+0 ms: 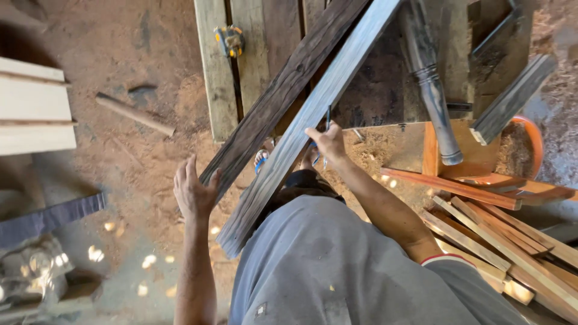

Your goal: Measuring and marking a piece of wood for a project using a tape measure and a square.

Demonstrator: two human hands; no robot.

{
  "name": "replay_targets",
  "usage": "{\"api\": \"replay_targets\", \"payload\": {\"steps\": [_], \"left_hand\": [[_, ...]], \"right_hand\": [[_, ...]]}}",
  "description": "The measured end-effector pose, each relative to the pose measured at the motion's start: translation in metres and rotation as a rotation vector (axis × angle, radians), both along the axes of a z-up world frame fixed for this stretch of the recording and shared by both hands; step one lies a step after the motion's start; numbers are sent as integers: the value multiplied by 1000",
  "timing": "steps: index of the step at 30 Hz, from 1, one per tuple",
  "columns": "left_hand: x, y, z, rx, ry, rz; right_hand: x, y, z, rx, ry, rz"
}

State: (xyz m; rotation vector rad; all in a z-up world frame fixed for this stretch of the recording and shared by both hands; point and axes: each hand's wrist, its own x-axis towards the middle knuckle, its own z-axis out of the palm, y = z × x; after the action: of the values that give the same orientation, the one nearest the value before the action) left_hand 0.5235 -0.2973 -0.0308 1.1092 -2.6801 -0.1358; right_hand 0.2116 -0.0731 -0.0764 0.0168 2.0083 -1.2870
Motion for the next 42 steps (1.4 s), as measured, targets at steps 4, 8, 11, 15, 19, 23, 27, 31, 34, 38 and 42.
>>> {"api": "replay_targets", "payload": {"steps": [4, 8, 11, 15, 19, 23, 27, 31, 34, 38, 42], "left_hand": [[-12, 14, 6, 364, 92, -34], [-27, 8, 3, 435, 0, -142], [-18, -18, -30, 170, -38, -167], [-13, -42, -58, 801, -299, 73], [-5, -36, -38, 982, -393, 62], [2, -13, -16, 653, -302, 93], [-5, 17, 44, 370, 68, 93], [-10, 24, 58, 407, 25, 133], [-9, 26, 60, 382, 49, 118], [-8, 22, 48, 441, -15, 95], [-24, 21, 38, 541, -103, 65]], "right_hand": [[-1, -29, 36, 24, 78, 57], [-4, -42, 21, 163, 134, 131], [-4, -47, 26, 224, 159, 156], [-4, -57, 19, 241, 136, 169], [-3, -49, -3, 213, 202, 163], [-4, -49, 43, 241, 127, 120], [-1, -39, 6, 190, 101, 98], [0, -43, 19, 144, 120, 84], [-1, -26, -36, 66, 276, 142], [0, -40, -3, 31, 110, 82], [1, -48, 25, 55, 114, 88]]}}
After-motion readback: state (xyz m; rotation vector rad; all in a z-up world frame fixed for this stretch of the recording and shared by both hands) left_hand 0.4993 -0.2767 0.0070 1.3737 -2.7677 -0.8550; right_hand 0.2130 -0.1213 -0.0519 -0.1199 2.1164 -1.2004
